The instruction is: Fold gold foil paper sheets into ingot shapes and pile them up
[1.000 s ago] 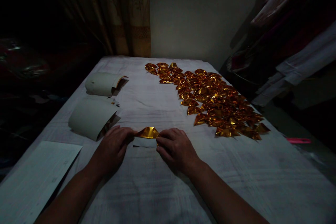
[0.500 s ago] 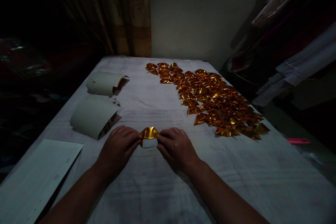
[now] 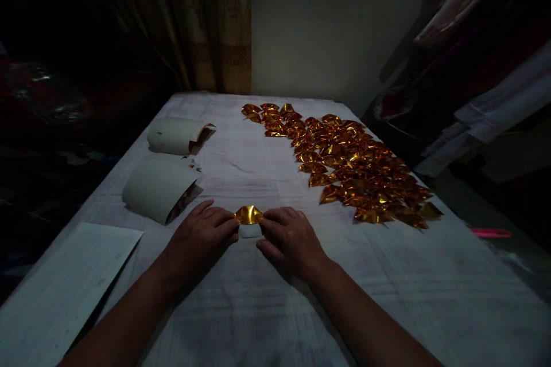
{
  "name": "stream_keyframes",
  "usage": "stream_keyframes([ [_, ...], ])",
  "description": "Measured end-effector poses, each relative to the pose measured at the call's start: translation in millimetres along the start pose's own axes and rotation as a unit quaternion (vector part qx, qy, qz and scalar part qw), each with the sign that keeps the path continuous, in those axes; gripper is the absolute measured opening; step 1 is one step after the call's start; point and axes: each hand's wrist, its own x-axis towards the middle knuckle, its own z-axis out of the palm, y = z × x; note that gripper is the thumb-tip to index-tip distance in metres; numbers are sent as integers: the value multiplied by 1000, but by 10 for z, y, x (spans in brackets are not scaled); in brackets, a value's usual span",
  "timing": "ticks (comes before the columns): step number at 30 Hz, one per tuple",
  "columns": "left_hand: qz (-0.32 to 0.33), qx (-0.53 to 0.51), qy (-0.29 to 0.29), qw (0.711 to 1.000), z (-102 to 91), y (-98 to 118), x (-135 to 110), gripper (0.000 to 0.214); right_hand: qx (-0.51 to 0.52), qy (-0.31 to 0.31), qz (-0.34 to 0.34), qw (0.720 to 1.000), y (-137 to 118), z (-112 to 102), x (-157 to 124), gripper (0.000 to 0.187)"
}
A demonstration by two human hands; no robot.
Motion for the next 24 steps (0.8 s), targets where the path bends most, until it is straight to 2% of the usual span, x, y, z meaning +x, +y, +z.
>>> stream_keyframes([
  [3, 2, 18, 25, 1000, 37, 23, -9, 14, -6, 7, 1, 1000, -8, 8, 7, 34],
  [10, 9, 37, 39, 999, 57, 22, -8, 13, -29, 12, -12, 999, -4, 38, 14, 24],
  [18, -8, 52, 42, 998, 69, 49, -7, 19, -20, 18, -10, 1000, -19, 23, 7, 30],
  [22, -27, 8, 66, 997, 98, 39, -6, 22, -15, 30, -11, 999, 4, 41, 9, 30],
  [24, -37, -29, 59, 997, 100, 19, -13, 22, -14, 39, -11, 999, 33, 66, 8, 25],
])
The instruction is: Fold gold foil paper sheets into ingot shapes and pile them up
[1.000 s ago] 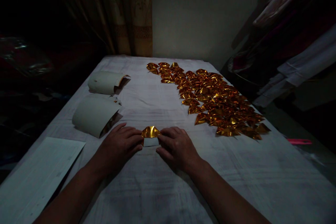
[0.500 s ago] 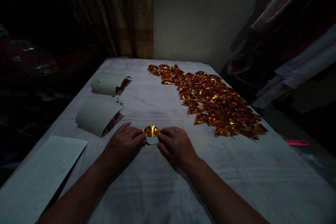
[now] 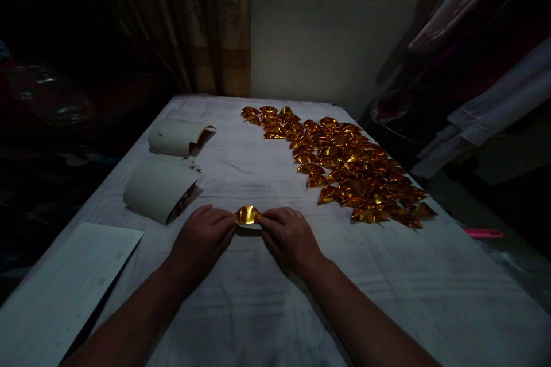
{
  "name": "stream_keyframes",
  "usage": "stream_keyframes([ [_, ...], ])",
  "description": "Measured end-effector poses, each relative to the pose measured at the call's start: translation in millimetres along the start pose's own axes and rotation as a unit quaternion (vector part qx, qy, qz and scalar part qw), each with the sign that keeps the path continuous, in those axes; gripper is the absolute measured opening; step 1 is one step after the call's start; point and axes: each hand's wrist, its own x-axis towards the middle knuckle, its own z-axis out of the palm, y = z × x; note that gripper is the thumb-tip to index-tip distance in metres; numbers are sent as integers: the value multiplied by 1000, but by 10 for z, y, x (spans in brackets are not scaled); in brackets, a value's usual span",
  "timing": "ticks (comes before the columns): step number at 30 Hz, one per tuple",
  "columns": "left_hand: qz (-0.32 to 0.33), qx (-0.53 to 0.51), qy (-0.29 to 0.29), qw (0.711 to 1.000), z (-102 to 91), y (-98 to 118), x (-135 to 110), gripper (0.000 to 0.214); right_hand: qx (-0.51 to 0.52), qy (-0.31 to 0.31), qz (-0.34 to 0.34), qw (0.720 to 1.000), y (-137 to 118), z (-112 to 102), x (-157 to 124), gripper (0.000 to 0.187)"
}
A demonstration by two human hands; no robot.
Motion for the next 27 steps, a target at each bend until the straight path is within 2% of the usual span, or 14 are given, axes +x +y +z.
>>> stream_keyframes([
  [3, -25, -46, -17, 998, -7, -29, -11, 23, 21, 27, 13, 999, 49, 46, -9, 16],
  [8, -77, -83, -15, 993, 7, -48, -7, 21, 71, 60, 57, 994, 84, 105, 3, 9],
  [14, -125, -75, -7, 989, 46, -57, 10, 23, 70, 19, 113, 991, 52, 73, 92, 9],
  [19, -139, -71, 3, 988, 100, -67, -9, 24, 70, -21, 91, 993, 81, 22, 118, 4],
  [27, -140, -71, 21, 987, 131, -71, -17, 23, 60, -29, 88, 994, 89, 25, 159, 7],
])
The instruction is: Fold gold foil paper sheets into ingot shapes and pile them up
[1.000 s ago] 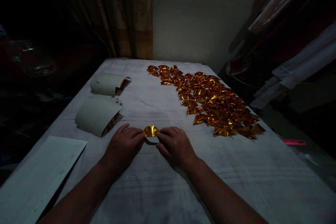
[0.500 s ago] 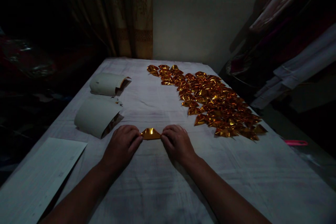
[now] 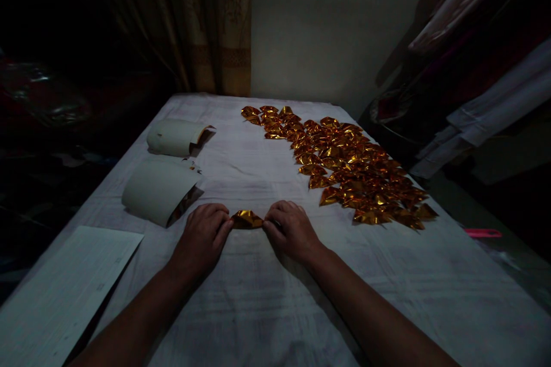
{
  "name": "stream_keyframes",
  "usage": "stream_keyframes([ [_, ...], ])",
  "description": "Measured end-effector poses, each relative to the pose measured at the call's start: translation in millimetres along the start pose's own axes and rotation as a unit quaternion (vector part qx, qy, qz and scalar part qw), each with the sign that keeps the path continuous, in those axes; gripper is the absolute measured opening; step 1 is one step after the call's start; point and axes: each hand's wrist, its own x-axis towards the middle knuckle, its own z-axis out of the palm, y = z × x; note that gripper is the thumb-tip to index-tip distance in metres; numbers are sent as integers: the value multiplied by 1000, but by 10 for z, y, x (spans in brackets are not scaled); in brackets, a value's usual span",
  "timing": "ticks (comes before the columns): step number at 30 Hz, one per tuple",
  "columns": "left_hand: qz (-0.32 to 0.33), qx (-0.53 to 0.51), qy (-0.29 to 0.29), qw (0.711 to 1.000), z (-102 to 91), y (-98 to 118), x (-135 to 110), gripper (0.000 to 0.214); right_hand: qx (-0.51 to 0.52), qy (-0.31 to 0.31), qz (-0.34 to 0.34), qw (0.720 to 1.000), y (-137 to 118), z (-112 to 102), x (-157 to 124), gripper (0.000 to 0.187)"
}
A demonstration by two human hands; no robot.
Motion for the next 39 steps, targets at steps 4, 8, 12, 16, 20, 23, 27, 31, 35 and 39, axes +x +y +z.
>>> stream_keyframes([
  [4, 5, 2, 1, 1000, -1, -1, -1, 24, -5, 18, 4, 1000, -37, 10, -18, 6],
  [8, 3, 4, 2, 1000, 3, 4, 0, 25, 2, 29, 9, 1000, -65, 40, -12, 6],
  [12, -4, 13, 18, 1000, 12, 8, 2, 25, -29, 25, 58, 998, -126, 57, 37, 14],
  [16, -5, 18, 23, 1000, 12, 5, 4, 26, -51, 17, 70, 996, -184, 52, 53, 15],
  [20, -11, 26, 21, 999, 5, 20, 5, 27, -48, 18, 78, 996, -201, 53, 40, 13],
  [23, -22, 38, 20, 999, 8, 41, 1, 26, -46, 26, 79, 996, -192, 70, 29, 11],
  [27, -30, 54, 21, 998, 25, 55, -10, 20, -44, 45, 60, 996, -165, 110, -2, 5],
  [31, -30, 69, 13, 997, 41, 54, -16, 13, -51, 64, -39, 996, -170, 135, -49, 29],
  [35, -36, 74, 10, 997, 45, 57, -14, 11, -71, -35, -152, 985, -258, 124, -79, 44],
  [39, -43, 77, -2, 996, 42, 71, -6, 12, -78, -135, -146, 977, -339, 100, -95, 58],
])
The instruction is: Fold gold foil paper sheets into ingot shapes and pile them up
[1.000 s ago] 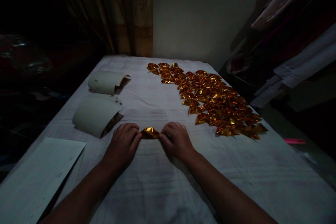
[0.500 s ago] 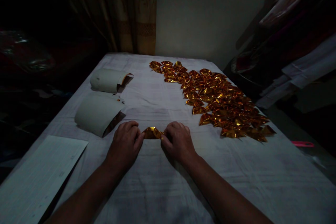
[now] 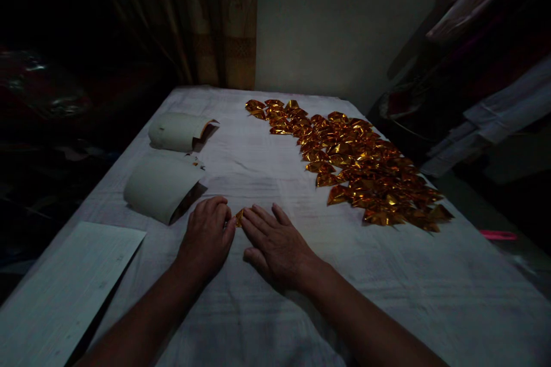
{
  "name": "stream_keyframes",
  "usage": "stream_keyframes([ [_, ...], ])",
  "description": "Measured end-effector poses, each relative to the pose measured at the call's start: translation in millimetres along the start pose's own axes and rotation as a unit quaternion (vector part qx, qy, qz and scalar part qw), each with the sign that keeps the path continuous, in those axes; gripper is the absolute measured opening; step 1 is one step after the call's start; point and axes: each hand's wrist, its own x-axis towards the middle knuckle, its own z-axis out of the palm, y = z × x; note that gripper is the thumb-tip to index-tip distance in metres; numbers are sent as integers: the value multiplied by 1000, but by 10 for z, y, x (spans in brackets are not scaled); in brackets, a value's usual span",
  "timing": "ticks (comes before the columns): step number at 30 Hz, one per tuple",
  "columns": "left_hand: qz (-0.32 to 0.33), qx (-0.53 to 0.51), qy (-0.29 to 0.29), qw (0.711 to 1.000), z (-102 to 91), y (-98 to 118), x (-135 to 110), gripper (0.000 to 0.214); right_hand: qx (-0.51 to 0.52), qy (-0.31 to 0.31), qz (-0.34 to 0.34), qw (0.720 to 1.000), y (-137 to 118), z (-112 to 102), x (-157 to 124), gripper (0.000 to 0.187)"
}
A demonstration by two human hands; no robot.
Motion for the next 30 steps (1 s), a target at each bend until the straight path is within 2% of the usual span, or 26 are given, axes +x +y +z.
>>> stream_keyframes([
  [3, -3, 1, -3, 1000, -8, 10, 7, 12, -4, 8, 20, 1000, 30, 3, -39, 60],
  [5, -6, -3, -5, 1000, -16, 13, 9, 12, -4, 60, 47, 997, 98, 16, -80, 55],
  [8, -6, -12, -7, 1000, -30, 13, 8, 12, 12, 179, 107, 978, 212, 29, -128, 36],
  [10, -6, -14, -5, 1000, -35, 12, 4, 12, 25, 211, 130, 968, 254, 29, -129, 24],
  [13, -6, -9, -2, 1000, -32, 10, -3, 12, 35, 218, 139, 965, 248, 26, -88, 12],
  [17, -2, 2, -6, 1000, -25, 11, 0, 12, 71, 220, 136, 963, 208, 36, -12, 5],
  [21, 1, 3, 0, 1000, -24, 18, 9, 13, 109, 204, 169, 958, 181, 39, 42, 10],
  [25, -1, 6, -2, 1000, -14, 19, 6, 11, 67, 195, 232, 950, 140, 27, 77, 9],
  [30, 11, 0, 14, 1000, -2, -8, -17, 12, 22, 178, 249, 952, 113, 22, 100, 4],
])
